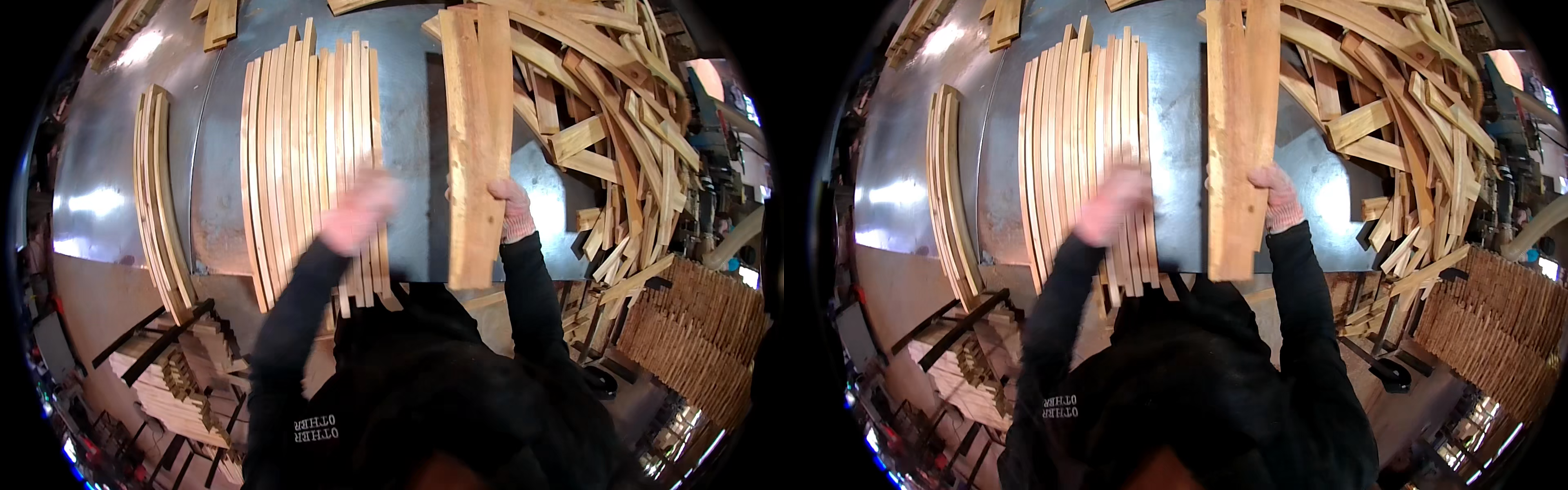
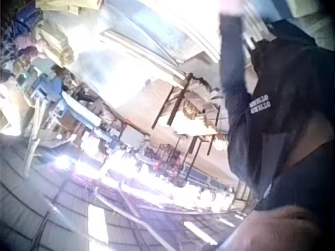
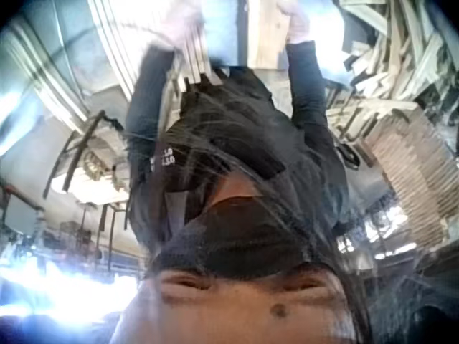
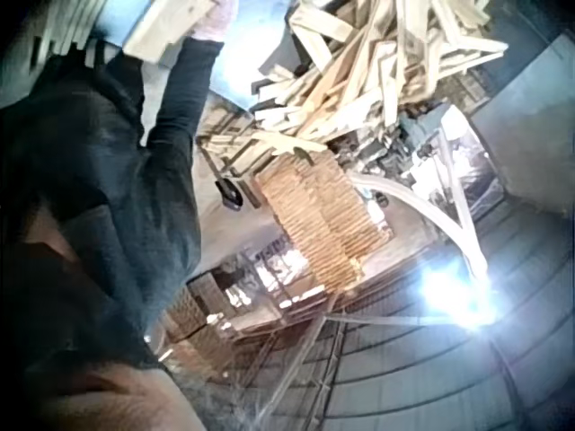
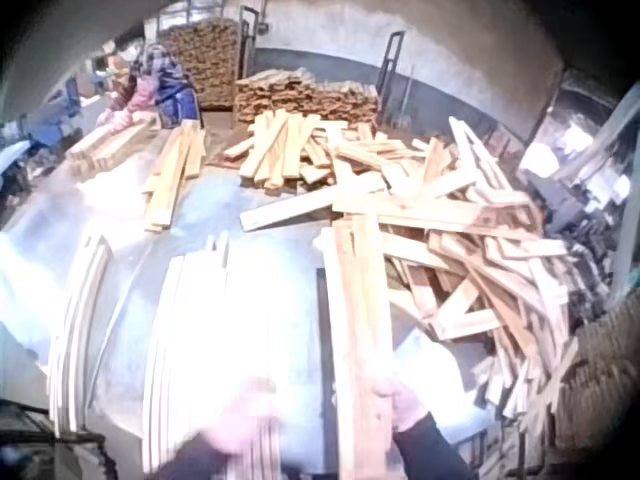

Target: The person picks up wooden planks from a large pile on a metal table and stacks them neatly. They repeatedly gather planks, align them, and place them into a growing stack, occasionally moving the stack to a nearby rack.

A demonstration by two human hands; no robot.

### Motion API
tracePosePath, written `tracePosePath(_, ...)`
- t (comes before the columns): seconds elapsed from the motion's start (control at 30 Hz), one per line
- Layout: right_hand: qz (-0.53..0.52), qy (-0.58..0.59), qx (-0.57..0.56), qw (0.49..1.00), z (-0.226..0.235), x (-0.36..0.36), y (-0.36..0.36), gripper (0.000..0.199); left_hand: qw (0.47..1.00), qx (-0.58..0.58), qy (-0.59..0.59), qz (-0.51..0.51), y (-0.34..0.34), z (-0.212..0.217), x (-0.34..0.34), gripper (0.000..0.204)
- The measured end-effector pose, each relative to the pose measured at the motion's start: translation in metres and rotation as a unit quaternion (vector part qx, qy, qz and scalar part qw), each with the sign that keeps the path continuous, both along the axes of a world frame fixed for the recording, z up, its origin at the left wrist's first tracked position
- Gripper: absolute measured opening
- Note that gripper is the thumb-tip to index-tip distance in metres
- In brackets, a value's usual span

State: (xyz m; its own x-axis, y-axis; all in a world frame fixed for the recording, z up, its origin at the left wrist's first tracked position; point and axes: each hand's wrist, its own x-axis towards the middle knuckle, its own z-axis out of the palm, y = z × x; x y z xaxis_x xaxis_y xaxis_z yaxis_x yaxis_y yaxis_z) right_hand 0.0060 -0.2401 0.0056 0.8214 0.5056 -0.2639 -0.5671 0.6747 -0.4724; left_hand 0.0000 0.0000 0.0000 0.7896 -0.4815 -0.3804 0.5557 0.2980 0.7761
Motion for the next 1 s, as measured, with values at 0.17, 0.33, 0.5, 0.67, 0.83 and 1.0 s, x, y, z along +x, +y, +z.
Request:
tracePosePath(0.17, -0.063, 0.090, -0.260, 0.959, 0.006, -0.003, -0.075, 0.038, 0.992, 0.121, 0.012, 0.032, -0.126, -0.019, -0.018, 0.039)
tracePosePath(0.33, 0.193, -0.049, -0.599, 0.775, -0.009, -0.012, -0.056, 0.066, 0.909, 0.412, -0.008, 0.058, -0.121, -0.037, -0.045, 0.063)
tracePosePath(0.5, 0.267, -0.362, -0.646, 0.616, -0.109, -0.032, -0.030, 0.054, 0.892, 0.445, -0.027, 0.074, -0.124, -0.062, -0.062, 0.089)
tracePosePath(0.67, 0.029, -0.536, -0.769, 0.348, 0.000, 0.045, -0.188, 0.078, 0.856, 0.507, -0.007, 0.101, -0.098, -0.056, -0.061, 0.080)
tracePosePath(0.83, 0.164, -0.463, -0.865, 0.096, 0.019, 0.123, -0.318, 0.087, 0.613, 0.772, -0.162, 0.038, -0.089, -0.030, -0.060, 0.085)
tracePosePath(1.0, 0.032, -0.664, -0.698, 0.265, 0.047, 0.101, -0.236, 0.055, 0.413, 0.847, -0.330, 0.056, -0.083, -0.022, -0.059, 0.061)
